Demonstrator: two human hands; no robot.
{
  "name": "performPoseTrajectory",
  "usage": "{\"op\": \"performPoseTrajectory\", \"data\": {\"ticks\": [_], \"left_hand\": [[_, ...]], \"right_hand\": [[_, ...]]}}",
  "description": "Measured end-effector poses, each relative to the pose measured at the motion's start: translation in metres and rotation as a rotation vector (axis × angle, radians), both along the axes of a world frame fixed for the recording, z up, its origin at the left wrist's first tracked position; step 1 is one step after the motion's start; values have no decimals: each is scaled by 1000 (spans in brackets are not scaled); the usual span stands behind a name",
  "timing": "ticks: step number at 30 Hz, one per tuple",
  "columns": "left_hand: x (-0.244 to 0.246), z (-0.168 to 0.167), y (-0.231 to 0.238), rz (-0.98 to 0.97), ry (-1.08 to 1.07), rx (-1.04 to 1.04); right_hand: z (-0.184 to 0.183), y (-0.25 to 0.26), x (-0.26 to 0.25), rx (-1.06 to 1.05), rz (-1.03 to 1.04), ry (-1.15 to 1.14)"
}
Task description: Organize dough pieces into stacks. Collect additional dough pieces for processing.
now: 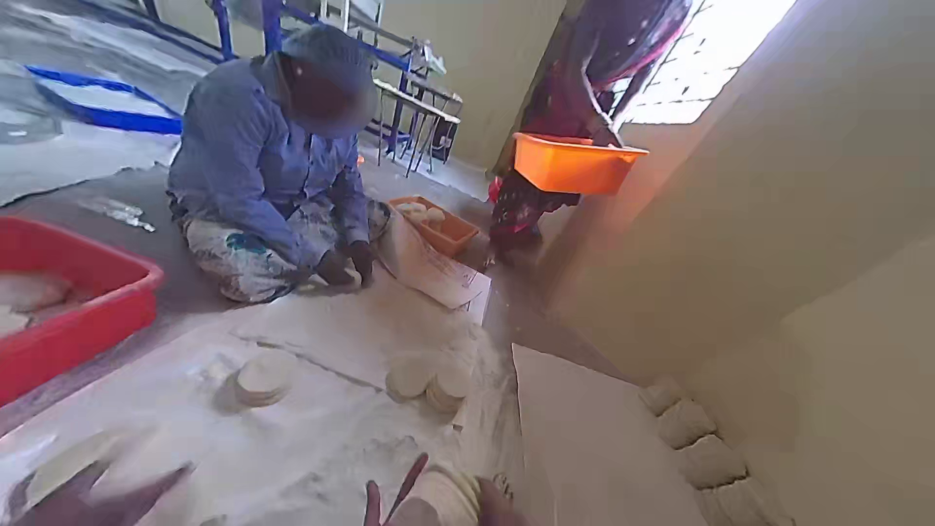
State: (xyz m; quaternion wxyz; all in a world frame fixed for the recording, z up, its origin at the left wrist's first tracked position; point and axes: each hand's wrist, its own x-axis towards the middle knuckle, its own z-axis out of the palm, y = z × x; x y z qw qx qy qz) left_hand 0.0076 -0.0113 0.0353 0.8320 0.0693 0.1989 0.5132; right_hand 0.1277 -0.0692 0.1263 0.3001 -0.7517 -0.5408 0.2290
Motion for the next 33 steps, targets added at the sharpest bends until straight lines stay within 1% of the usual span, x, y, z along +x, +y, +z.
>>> {"op": "performPoseTrajectory", "data": {"ticks": [2,4,5,6,8,10,11,13,15,16,18,20,22,24,25,26,28,29,31,32,33], "left_hand": [[-5,-8,2,11,-21,82],[-3,-16,-12,-9,-32,-2],[3,-8,-13,-11,-20,-83],[9,1,-10,-19,-32,-120],[10,6,-7,-29,-48,-66],[4,6,5,5,-49,13],[2,-2,2,11,-52,29],[5,-16,-12,-1,-73,-69],[14,-4,-12,-34,-95,-183],[14,2,-10,-49,-93,-168],[13,12,0,-14,-74,-59],[5,4,-2,17,-35,18],[4,-7,-13,-3,-7,-58],[13,4,-16,-29,-70,-160],[13,6,-16,-64,-89,-134],[13,8,-13,-65,-97,-91],[7,9,0,2,-43,28],[4,3,-2,19,1,52],[3,-5,-13,7,8,-22],[11,2,-15,8,-8,-98],[15,8,-14,-12,-60,-130]], "right_hand": [[11,-6,-1,107,-7,28],[10,-14,-1,71,-23,108],[6,-11,1,23,-26,121],[-1,-5,2,-25,-32,127],[-3,-1,1,-77,-68,123],[10,4,-1,1,-65,108],[14,-2,-1,41,-60,117],[10,-13,-1,47,-54,154],[0,-8,0,-31,-42,156],[-3,-7,-1,-61,-49,142],[5,-1,0,9,-48,98],[15,-9,-1,108,-50,105],[13,-19,0,97,-41,131],[2,-12,3,6,-30,117],[-1,-10,3,-33,-39,109],[1,-7,4,-27,-46,90],[16,0,5,85,-20,74],[19,-8,5,118,-17,82],[15,-21,5,108,-13,130],[10,-19,6,73,-4,130],[5,-13,7,22,-2,134]]}}
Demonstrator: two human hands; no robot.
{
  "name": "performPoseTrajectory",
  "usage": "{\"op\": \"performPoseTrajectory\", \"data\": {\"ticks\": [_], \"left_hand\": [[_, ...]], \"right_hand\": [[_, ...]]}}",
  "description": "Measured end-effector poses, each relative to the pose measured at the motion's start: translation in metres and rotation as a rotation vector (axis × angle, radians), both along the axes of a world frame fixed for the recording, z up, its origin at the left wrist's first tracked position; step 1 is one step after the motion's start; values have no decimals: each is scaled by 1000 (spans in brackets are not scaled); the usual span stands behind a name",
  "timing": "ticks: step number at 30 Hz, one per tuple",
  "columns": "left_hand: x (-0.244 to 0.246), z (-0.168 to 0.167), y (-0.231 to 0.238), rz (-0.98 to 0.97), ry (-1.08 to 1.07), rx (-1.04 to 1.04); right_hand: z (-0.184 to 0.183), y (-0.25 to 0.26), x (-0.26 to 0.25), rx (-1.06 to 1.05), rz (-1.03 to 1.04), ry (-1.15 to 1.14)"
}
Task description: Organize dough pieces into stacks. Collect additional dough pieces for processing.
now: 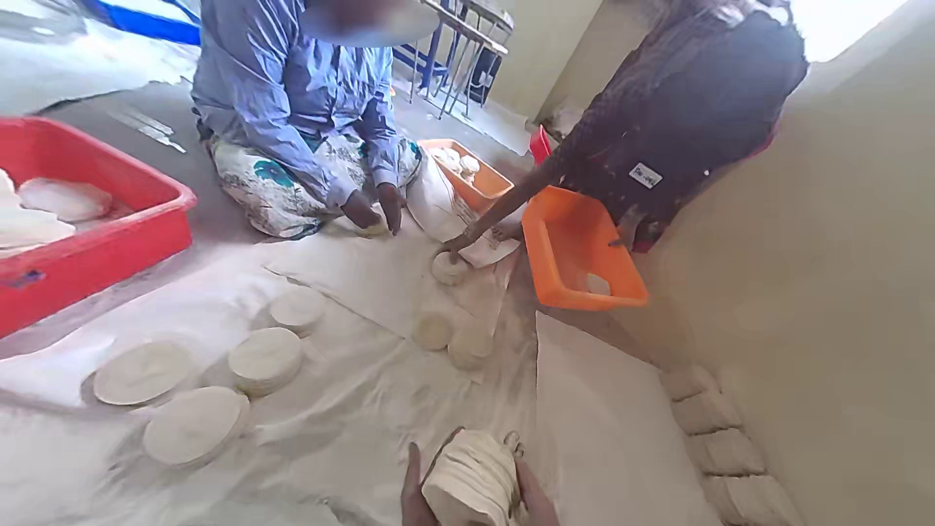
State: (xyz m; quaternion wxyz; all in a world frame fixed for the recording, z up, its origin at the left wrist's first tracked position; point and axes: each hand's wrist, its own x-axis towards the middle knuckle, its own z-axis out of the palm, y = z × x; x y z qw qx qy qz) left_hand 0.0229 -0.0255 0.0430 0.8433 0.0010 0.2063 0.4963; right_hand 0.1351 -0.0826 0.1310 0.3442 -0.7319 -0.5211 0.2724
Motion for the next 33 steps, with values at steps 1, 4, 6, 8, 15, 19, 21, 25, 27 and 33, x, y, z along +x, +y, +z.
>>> {"op": "performPoseTrajectory", "data": {"ticks": [1,4,6,8,15,19,21,25,27,33], "left_hand": [[-1,-1,0,-29,-50,27],[-7,0,14,24,-13,153],[-11,-13,7,26,54,141],[-3,-6,-2,16,48,24],[-11,-15,9,28,113,167],[0,-2,-1,-57,24,54],[-2,2,8,-22,38,183],[-12,-25,7,3,113,188],[-3,-23,0,-64,-14,109],[-14,-23,9,7,75,201]], "right_hand": [[-2,3,-2,-45,-10,5],[11,9,-2,45,-27,-43],[16,-5,-4,61,-51,-17],[10,-8,-5,-4,-52,-19],[15,-5,-3,98,-84,-103],[3,-1,-5,-104,-58,-92],[3,4,-3,-73,-68,-135],[13,-13,-5,61,-68,-65],[6,-10,-3,-34,-43,-59],[14,-13,-6,82,-67,-23]]}}
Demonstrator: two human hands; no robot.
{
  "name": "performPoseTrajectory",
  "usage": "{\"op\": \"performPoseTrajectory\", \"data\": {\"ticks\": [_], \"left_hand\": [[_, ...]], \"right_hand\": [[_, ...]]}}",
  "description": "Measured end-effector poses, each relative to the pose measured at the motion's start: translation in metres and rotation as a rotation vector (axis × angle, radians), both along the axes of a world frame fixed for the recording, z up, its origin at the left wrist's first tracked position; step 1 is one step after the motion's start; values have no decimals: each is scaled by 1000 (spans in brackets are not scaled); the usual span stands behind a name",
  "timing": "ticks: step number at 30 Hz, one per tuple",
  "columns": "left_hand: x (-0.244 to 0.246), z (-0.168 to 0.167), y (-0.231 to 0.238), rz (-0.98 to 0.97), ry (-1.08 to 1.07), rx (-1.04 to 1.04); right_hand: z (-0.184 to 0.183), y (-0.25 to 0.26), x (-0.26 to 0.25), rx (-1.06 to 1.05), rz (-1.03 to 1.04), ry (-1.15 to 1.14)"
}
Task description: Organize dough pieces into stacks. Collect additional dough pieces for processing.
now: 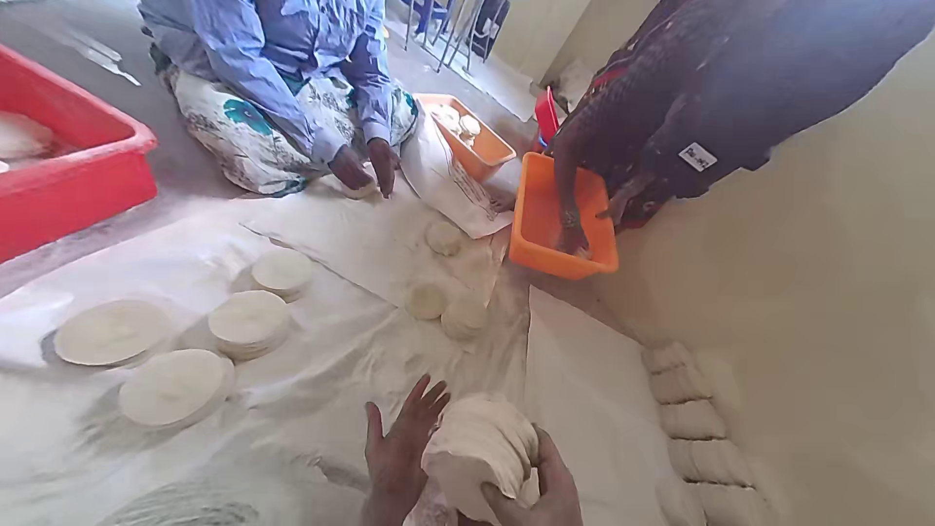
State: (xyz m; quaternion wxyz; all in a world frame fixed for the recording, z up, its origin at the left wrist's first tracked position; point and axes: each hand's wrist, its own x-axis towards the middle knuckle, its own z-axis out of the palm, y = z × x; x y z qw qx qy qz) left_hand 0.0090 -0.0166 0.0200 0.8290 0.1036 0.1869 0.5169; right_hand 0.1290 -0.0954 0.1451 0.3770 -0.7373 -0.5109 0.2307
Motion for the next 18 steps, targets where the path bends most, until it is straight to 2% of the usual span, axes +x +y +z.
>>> {"op": "performPoseTrajectory", "data": {"ticks": [1,3,5,8,10,12,14,16,18], "left_hand": [[0,0,-6,-2,9,-78],[10,14,-11,-39,-128,-178],[9,15,-8,-100,-220,-60],[-2,17,8,28,-88,59],[-4,7,-1,44,-13,-30],[7,15,-9,-21,-122,-136],[10,20,-8,-87,-219,-99],[7,20,4,-21,-182,0],[2,11,0,24,-76,4]], "right_hand": [[-2,-5,-1,-8,5,14],[-9,2,3,-88,37,-5],[-16,10,2,-103,35,-32],[-1,11,3,62,54,-58],[3,-1,1,46,35,17],[-5,3,2,-37,40,30],[-12,9,1,-73,31,-4],[-7,12,4,31,49,-53],[-1,3,3,73,54,-13]]}}
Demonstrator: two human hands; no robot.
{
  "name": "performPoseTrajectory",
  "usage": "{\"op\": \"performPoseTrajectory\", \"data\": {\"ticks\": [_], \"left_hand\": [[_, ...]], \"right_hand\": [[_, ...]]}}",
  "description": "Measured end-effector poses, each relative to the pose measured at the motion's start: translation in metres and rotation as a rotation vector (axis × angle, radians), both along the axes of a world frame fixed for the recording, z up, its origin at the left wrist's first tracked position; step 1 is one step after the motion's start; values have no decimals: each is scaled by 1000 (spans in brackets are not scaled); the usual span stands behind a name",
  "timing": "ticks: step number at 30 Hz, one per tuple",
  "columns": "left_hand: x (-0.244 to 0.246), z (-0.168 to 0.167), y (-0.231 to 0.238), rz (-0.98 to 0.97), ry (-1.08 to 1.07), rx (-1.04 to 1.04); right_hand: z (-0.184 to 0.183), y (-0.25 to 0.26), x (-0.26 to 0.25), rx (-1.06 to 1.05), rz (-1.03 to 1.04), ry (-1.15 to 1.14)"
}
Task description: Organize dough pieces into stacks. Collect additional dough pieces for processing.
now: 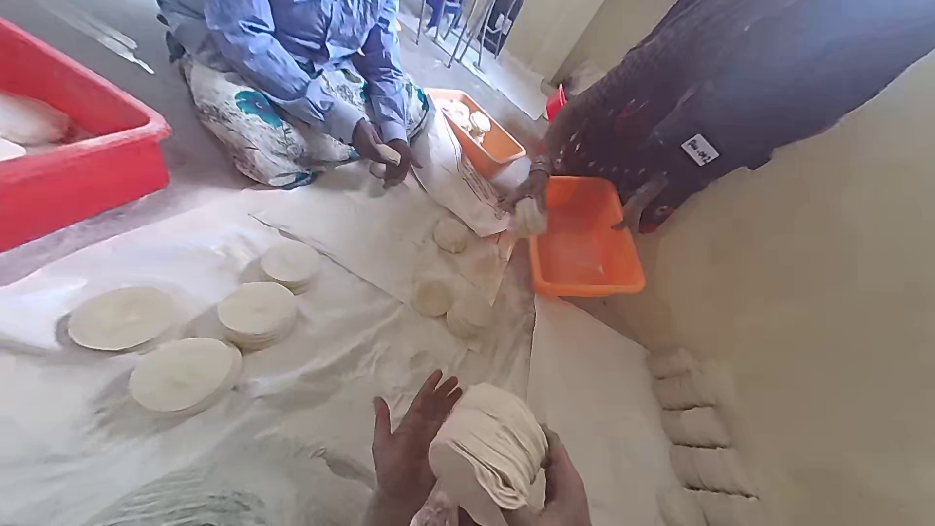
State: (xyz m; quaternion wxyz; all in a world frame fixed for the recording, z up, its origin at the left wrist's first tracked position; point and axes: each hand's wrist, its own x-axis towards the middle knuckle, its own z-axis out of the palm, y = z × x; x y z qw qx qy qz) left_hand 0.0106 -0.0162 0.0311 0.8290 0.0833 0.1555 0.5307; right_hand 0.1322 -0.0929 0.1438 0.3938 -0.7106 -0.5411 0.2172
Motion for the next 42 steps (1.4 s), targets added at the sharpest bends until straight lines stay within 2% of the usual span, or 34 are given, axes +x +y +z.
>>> {"op": "performPoseTrajectory", "data": {"ticks": [3,5,7,10,12,14,16,18,20,22,25,27,29,31,34,36,39,42], "left_hand": [[9,17,-9,-61,-26,-180],[9,16,-9,-96,-89,-81],[5,10,3,-3,-31,64],[2,-7,-8,3,28,-13],[11,6,-13,-64,-43,-93],[10,2,-11,-97,-108,8],[4,-2,2,-12,-39,92],[1,-9,-8,18,43,-6],[7,3,-15,-36,3,-79],[7,5,-14,-103,-69,-16],[2,1,2,-20,-33,66],[0,-5,-10,3,-2,-53],[6,12,-13,-32,-65,-205],[5,15,-11,-92,-123,-135],[2,2,-1,-26,13,-25],[2,5,-11,-17,15,-133],[3,24,-16,-115,-111,-236],[1,19,-5,-141,-81,-158]], "right_hand": [[-6,2,-1,-120,-6,31],[-8,6,-4,-134,-41,36],[1,8,-2,-30,-29,40],[0,-7,-1,-35,-26,68],[-8,1,0,-119,-12,27],[-9,4,0,-112,-19,-30],[1,5,0,-3,1,-25],[3,-10,-1,-3,2,-4],[-2,-5,0,-82,12,-31],[-8,2,-3,-141,-3,-35],[-2,4,3,-1,16,-44],[0,-9,1,-19,-2,8],[-4,-3,-1,-118,-9,22],[-7,1,-4,-143,-31,24],[2,0,-2,-30,-7,6],[1,-9,-2,-53,5,-4],[-13,-1,-4,-140,-21,-1],[-1,9,-7,-100,-23,50]]}}
